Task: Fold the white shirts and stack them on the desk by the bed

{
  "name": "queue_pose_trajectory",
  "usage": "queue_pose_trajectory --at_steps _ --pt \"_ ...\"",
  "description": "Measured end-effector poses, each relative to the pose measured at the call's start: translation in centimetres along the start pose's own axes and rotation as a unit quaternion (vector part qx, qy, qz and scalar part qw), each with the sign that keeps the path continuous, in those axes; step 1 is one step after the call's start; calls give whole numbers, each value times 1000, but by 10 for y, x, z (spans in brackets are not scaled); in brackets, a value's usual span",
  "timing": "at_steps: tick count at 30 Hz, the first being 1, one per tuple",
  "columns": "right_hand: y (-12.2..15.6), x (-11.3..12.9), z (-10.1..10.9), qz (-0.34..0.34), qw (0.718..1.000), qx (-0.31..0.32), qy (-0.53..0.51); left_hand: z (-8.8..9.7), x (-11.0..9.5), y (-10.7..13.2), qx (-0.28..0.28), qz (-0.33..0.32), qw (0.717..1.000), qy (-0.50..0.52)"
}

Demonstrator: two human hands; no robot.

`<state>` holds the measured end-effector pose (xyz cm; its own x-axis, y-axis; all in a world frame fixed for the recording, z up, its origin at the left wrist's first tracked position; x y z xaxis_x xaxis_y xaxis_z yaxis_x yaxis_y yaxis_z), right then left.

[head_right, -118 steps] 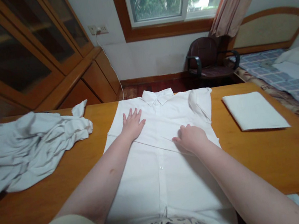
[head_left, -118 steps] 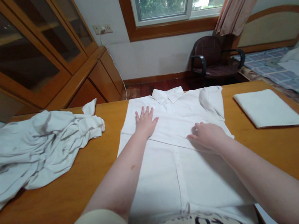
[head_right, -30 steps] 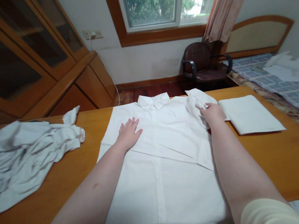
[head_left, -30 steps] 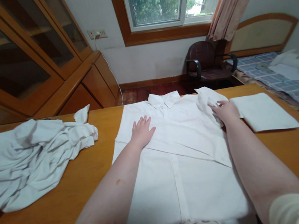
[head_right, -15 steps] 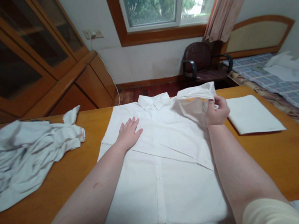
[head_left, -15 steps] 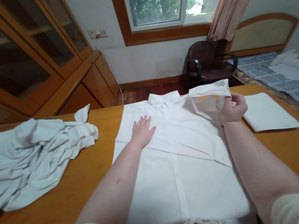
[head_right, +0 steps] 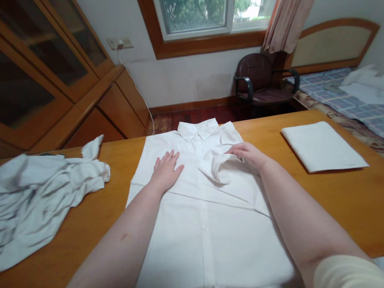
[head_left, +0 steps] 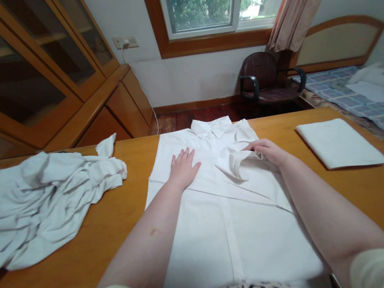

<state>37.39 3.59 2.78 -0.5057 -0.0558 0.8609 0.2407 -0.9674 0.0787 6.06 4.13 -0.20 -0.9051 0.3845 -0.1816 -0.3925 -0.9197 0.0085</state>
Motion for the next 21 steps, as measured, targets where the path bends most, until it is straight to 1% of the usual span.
queue_pose_trajectory --at_steps 1,2,3,4,5,6,7,8,9,11,12,15,17,19,21 --pt "-2 -3 3 -15 998 -35 -51 0 0 0 -1 0 1000 -1" --pt "-3 -7 9 -29 990 -97 -99 0 0 0 -2 0 1000 -2" --pt "-2 -12 15 -39 974 -174 -137 0 0 0 -4 1 1000 -3" --pt "-1 -17 23 -44 952 -254 -163 0 0 0 -5 2 1000 -2" --pt "2 -23 30 -46 929 -324 -174 1 0 0 -7 3 1000 -1" --pt "4 -30 37 -53 911 -373 -171 3 -1 0 -10 3 1000 2" --pt "5 -36 42 -68 901 -400 -156 6 -3 1 -16 1 1000 5" --pt "6 -42 46 -92 900 -405 -135 9 -5 2 -24 -5 1000 8" --pt "6 -47 48 -119 904 -397 -109 12 -9 3 -31 -16 999 12" --pt "5 -53 50 -163 915 -366 -46 17 -19 6 -38 -53 998 26" --pt "4 -54 49 -172 921 -349 -13 19 -25 8 -32 -74 996 37" --pt "0 -49 44 -183 936 -290 76 17 -44 14 13 -129 987 91" --pt "-3 -44 40 -192 941 -255 109 15 -53 16 32 -152 977 143" --pt "-3 -41 38 -196 943 -239 123 15 -58 17 24 -163 963 212" --pt "-3 -40 37 -194 944 -236 126 15 -60 18 12 -159 944 289"
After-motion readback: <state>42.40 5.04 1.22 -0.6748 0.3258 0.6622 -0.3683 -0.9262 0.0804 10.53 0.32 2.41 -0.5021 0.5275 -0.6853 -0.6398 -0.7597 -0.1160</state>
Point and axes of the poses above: each hand's wrist, its own y-axis away from the middle knuckle, its own z-axis out of the back of the hand, x = y × z, the point moved 3 cm from there along -y, towards the middle knuckle, and after that the axes turned 7 degrees about -z, right-handed, at the moved point
